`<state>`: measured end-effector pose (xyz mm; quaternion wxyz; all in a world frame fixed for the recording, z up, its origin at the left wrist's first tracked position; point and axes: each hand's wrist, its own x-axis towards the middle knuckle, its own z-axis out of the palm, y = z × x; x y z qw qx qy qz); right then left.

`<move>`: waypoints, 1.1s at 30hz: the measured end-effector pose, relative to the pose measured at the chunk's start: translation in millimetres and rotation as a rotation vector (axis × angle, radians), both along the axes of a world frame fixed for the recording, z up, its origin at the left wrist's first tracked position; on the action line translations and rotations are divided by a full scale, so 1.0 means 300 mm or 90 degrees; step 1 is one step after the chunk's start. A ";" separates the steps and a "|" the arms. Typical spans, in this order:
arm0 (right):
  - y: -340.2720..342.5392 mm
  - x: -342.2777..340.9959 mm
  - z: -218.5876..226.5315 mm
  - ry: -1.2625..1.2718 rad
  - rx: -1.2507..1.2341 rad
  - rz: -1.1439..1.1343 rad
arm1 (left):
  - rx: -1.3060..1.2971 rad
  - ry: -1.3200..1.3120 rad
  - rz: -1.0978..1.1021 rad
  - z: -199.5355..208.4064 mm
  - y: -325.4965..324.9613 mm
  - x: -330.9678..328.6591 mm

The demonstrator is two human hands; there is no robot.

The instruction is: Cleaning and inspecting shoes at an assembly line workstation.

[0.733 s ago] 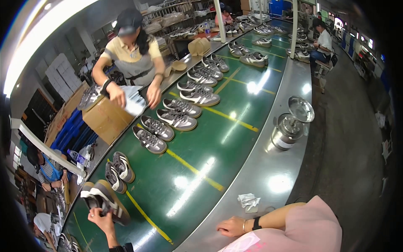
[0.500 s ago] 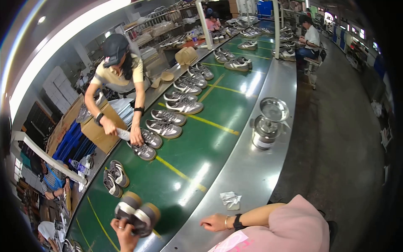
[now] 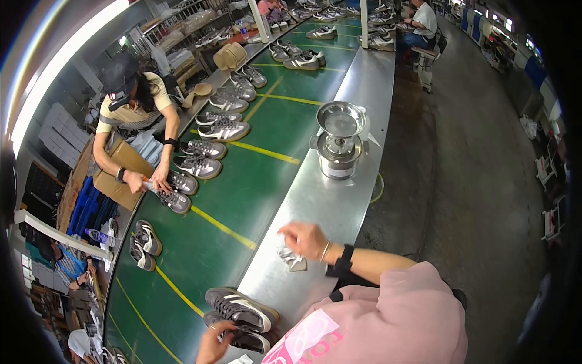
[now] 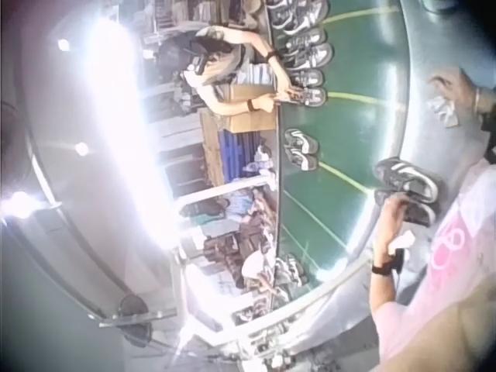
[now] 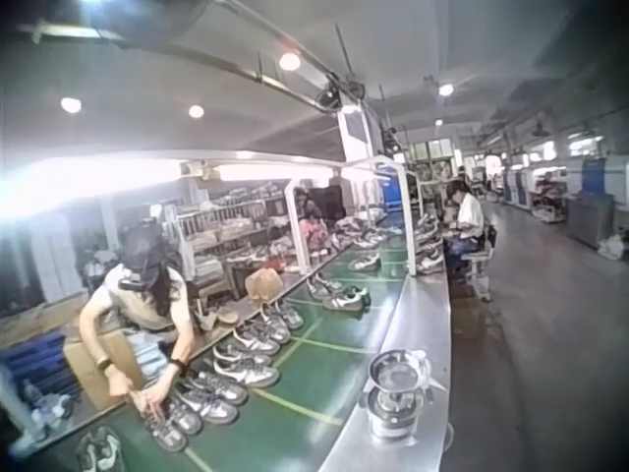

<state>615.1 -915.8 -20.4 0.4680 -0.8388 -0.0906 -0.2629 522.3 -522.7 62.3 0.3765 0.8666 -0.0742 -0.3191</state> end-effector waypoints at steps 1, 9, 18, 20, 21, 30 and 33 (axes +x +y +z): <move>-0.060 0.031 0.033 -0.031 -0.004 -0.058 | -0.029 -0.111 0.031 -0.025 0.015 0.022; -0.586 0.239 0.371 -0.153 -0.236 -0.346 | 0.040 -0.235 0.235 -0.324 0.132 0.285; -0.366 0.089 0.042 0.176 -0.118 0.094 | 0.017 -0.060 0.364 -0.516 0.175 0.399; -0.256 0.033 -0.076 0.157 -0.222 0.191 | 0.012 -0.037 0.380 -0.441 0.102 0.404; -0.197 0.016 -0.105 0.172 -0.248 0.239 | -0.043 -0.057 0.398 -0.441 0.112 0.392; -0.108 0.044 -0.273 0.233 -0.191 0.294 | -0.408 -0.149 0.547 -0.171 -0.210 0.283; -0.133 0.068 -0.259 0.241 -0.116 0.274 | -0.355 -0.297 0.530 -0.074 -0.264 0.282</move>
